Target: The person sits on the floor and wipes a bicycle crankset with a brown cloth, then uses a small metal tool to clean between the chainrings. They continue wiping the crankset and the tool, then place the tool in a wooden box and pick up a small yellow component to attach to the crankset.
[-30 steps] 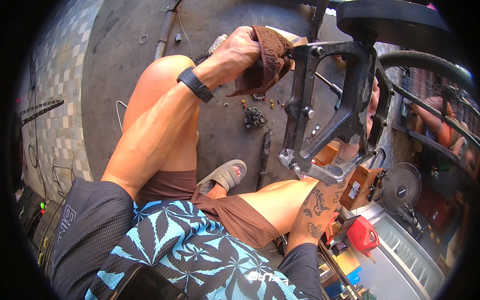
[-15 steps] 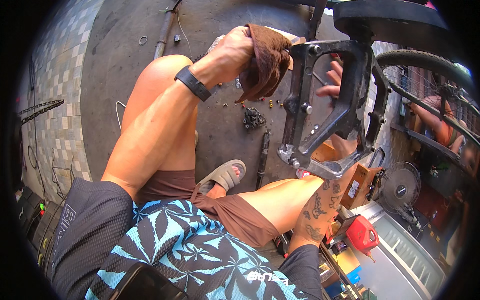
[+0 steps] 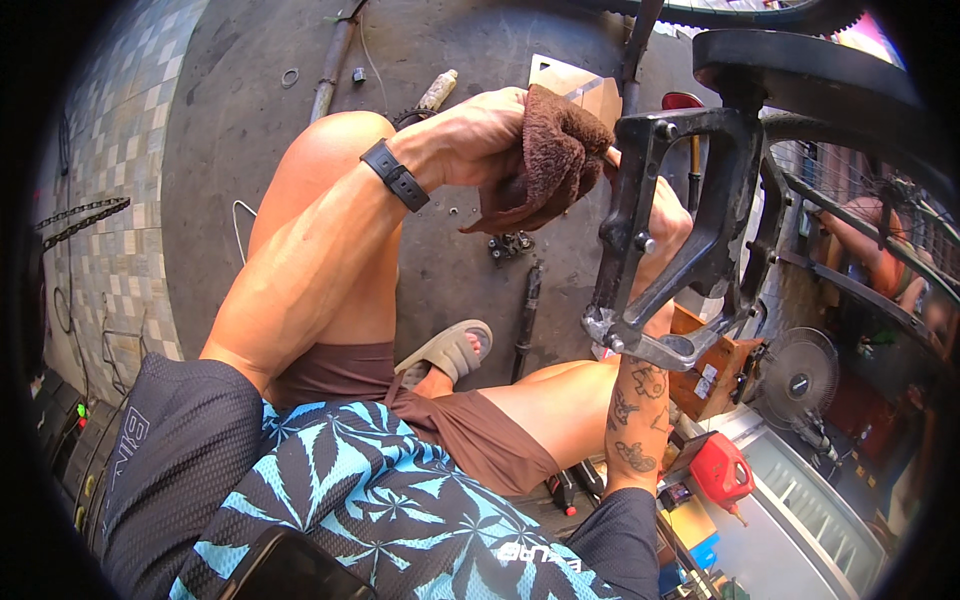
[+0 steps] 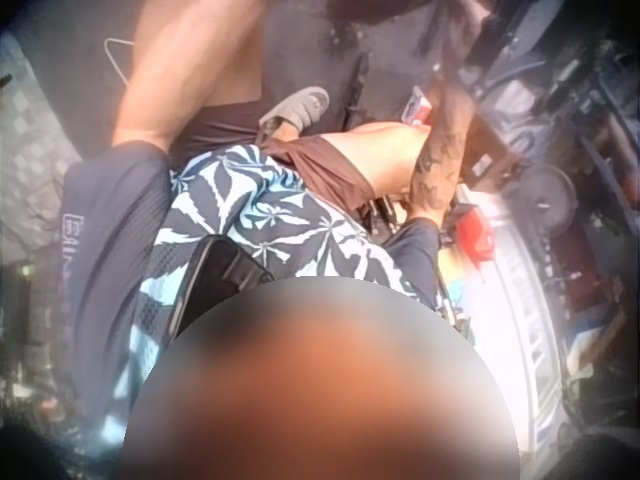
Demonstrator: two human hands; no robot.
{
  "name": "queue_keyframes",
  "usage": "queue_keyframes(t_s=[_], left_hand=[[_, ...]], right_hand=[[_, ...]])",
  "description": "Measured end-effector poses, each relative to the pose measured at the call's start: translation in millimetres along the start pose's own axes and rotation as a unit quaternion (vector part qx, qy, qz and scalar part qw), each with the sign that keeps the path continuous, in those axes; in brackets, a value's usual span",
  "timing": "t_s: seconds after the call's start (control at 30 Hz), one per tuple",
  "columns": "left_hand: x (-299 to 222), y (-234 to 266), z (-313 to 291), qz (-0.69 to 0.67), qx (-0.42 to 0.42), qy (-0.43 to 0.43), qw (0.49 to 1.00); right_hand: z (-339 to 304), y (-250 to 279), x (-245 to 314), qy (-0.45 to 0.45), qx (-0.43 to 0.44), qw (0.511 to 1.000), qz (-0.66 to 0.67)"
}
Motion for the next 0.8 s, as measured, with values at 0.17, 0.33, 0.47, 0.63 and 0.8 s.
queue_keyframes(t_s=[0.17, 0.33, 0.47, 0.63, 0.8], left_hand=[[2, 1, 4, -0.015, -0.013, -0.040, 0.999], [-6, 0, -1, -0.029, -0.030, -0.058, 0.997], [-11, -4, -2, 0.269, -0.087, -0.057, 0.958], [-3, 5, 1, 0.453, -0.139, -0.063, 0.878], [5, 15, 5, 0.453, -0.159, -0.009, 0.877]], right_hand=[[0, -16, -6, -0.088, 0.009, 0.990, 0.108], [6, -20, -8, -0.082, -0.019, 0.991, 0.102], [9, -13, 7, -0.061, -0.027, 0.997, -0.037], [6, -24, 27, -0.171, 0.001, 0.980, 0.099], [0, -43, 19, -0.210, -0.029, 0.932, 0.293]])
Point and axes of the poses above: each hand's wrist, its own z-axis towards the middle knuckle, its own y-axis out of the back of the hand, x = y × z, the point moved 1 cm from there along z, towards the middle knuckle, and after that the axes turned 13 degrees about x, right-handed, at the moved point
